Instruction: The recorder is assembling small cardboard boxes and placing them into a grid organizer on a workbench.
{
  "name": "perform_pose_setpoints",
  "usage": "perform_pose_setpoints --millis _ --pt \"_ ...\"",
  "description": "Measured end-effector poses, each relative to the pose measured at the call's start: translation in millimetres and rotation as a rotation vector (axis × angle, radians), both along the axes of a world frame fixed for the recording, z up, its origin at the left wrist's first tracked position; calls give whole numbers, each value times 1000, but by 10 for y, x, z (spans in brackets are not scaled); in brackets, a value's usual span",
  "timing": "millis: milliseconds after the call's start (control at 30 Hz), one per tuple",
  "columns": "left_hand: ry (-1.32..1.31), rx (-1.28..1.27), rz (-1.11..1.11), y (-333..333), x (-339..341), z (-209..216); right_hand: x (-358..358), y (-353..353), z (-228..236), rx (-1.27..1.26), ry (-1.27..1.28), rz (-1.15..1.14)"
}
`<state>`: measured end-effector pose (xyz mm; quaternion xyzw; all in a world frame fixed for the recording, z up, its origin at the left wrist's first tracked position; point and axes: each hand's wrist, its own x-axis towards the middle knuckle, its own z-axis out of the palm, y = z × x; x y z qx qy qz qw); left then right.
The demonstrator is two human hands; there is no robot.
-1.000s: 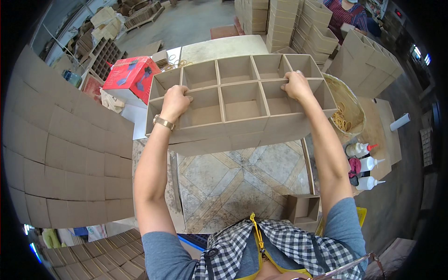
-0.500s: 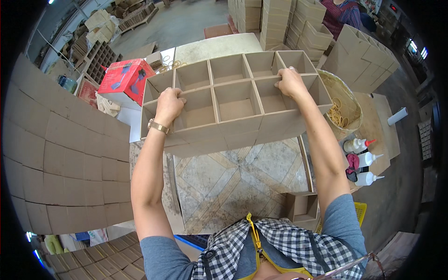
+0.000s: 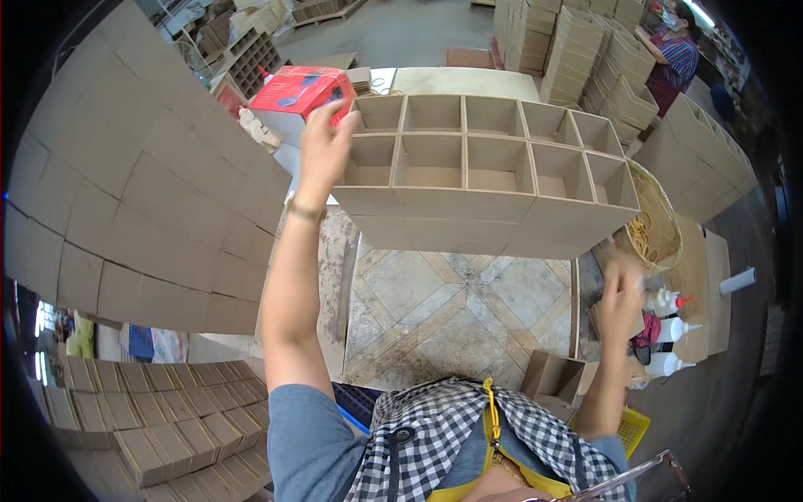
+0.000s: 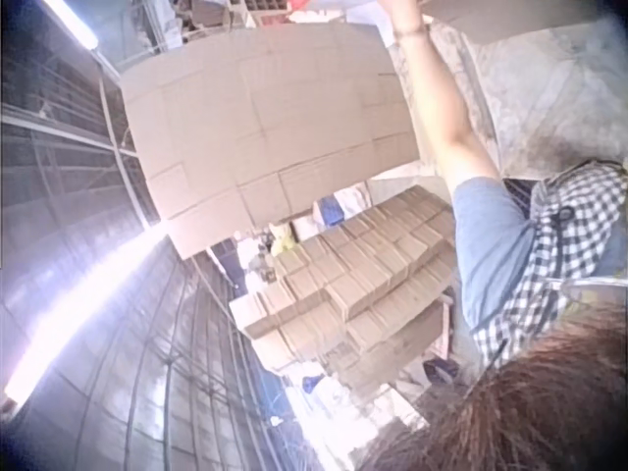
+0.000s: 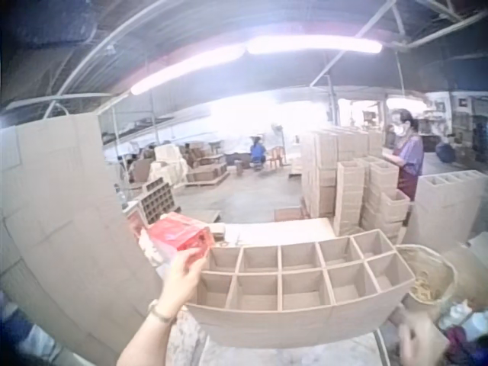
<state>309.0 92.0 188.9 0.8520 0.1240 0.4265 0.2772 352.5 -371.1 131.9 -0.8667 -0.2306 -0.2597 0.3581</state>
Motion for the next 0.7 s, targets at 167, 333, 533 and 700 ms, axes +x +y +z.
perform_pose_setpoints --millis 167,333,533,700 --pt "-10 -431 251 220 -1142 -1070 -1540 -793 -1223 -607 199 -86" --pt "-77 -911 127 53 -1110 -1679 -1701 -735 -1680 -665 840 -100" --pt "-64 -900 -48 -225 -824 -1654 -1139 -380 -1517 -606 625 -73" --pt "-26 -812 -67 -254 -664 -1642 -222 -81 -1832 -660 550 8"
